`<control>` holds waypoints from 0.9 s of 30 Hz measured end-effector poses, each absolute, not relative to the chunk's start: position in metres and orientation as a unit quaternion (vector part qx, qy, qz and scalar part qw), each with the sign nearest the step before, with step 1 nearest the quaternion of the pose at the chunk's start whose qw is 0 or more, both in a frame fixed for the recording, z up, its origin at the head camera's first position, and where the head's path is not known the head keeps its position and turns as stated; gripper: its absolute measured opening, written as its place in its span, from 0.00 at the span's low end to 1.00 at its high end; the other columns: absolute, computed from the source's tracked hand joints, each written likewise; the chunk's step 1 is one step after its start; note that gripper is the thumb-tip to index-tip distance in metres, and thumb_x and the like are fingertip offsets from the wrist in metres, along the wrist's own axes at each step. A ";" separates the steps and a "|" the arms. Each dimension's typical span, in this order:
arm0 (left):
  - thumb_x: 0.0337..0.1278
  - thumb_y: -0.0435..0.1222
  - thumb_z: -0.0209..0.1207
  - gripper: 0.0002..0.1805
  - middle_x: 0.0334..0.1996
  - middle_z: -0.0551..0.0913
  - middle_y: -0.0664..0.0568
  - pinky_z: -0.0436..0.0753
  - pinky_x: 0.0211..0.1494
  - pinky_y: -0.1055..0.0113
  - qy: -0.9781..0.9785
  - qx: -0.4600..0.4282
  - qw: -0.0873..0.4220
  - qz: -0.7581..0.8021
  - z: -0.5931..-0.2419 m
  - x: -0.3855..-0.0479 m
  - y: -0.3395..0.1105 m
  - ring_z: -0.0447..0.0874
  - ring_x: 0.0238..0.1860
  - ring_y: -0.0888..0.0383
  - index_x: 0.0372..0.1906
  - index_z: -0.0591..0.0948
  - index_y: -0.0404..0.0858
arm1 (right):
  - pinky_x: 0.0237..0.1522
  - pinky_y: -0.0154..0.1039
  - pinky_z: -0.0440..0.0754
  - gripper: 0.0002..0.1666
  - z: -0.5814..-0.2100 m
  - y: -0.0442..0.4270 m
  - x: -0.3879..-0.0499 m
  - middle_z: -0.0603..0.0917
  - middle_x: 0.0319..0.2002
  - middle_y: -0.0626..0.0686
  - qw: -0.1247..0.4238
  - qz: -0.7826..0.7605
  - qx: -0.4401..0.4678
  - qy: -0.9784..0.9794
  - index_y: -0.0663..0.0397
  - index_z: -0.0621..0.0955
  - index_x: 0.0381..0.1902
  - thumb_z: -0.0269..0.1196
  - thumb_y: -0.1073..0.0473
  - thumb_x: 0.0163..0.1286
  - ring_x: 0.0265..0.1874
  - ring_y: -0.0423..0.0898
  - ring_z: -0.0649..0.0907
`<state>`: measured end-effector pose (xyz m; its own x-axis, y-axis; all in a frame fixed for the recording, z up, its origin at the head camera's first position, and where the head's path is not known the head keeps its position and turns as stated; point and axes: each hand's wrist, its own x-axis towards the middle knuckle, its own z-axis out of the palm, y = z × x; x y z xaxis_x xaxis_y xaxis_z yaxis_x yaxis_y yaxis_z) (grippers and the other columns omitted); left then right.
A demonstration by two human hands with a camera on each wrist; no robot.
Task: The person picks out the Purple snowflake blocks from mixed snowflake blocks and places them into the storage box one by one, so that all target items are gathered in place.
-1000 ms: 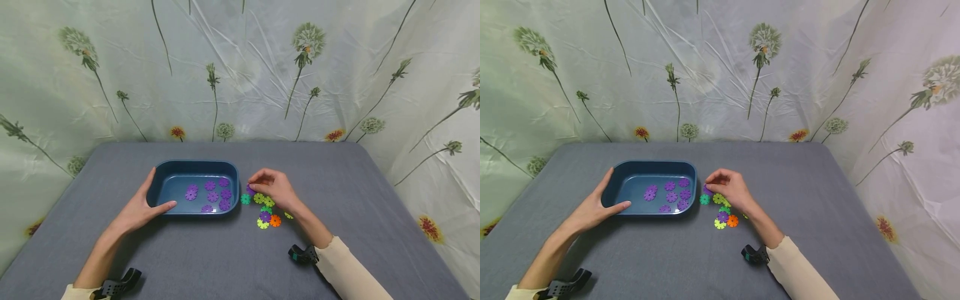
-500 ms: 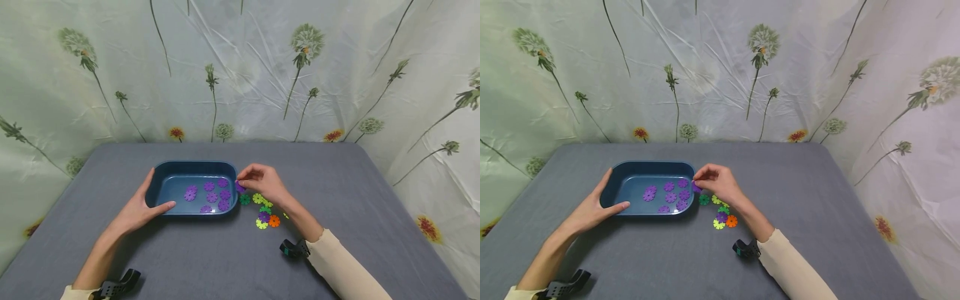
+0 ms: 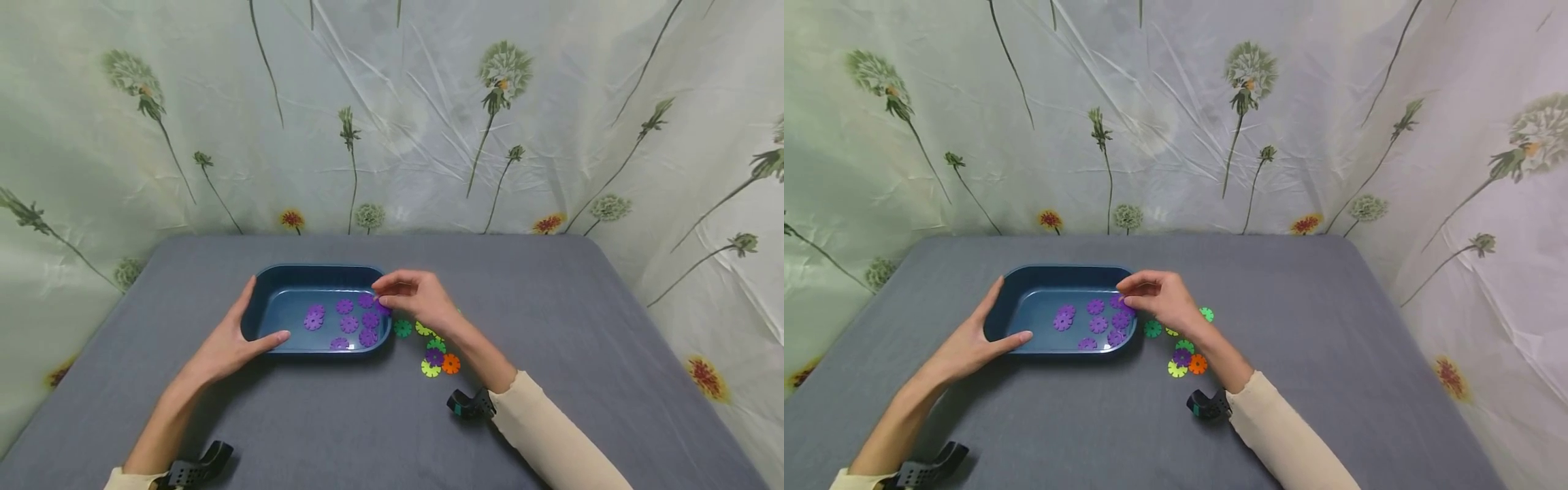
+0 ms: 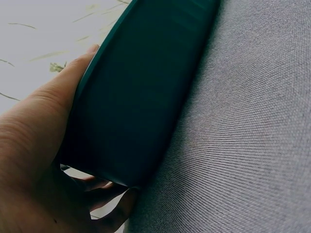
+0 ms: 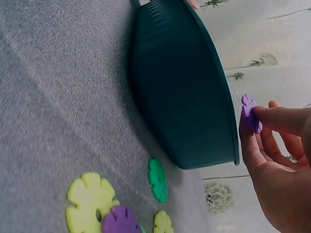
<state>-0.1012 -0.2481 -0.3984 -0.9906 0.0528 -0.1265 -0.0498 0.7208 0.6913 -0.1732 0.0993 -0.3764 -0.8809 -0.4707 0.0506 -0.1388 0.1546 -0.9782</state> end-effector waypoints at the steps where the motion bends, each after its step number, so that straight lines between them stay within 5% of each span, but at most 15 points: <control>1: 0.58 0.57 0.70 0.68 0.85 0.37 0.34 0.55 0.72 0.19 0.925 0.000 0.069 0.374 -0.399 -0.101 -0.248 0.44 0.82 0.24 0.85 0.29 0.54 | 0.47 0.32 0.88 0.14 -0.376 0.098 -0.173 0.87 0.54 0.67 0.136 -0.613 -0.206 0.750 0.62 0.87 0.54 0.68 0.68 0.71 0.46 0.43 0.89; 27: 0.58 0.57 0.70 0.68 0.85 0.38 0.33 0.55 0.72 0.19 0.922 0.004 0.068 0.380 -0.399 -0.101 -0.248 0.44 0.81 0.23 0.85 0.30 0.54 | 0.51 0.34 0.88 0.19 -0.374 0.059 -0.185 0.85 0.57 0.69 0.175 -0.578 -0.258 0.754 0.66 0.82 0.59 0.66 0.72 0.71 0.49 0.48 0.89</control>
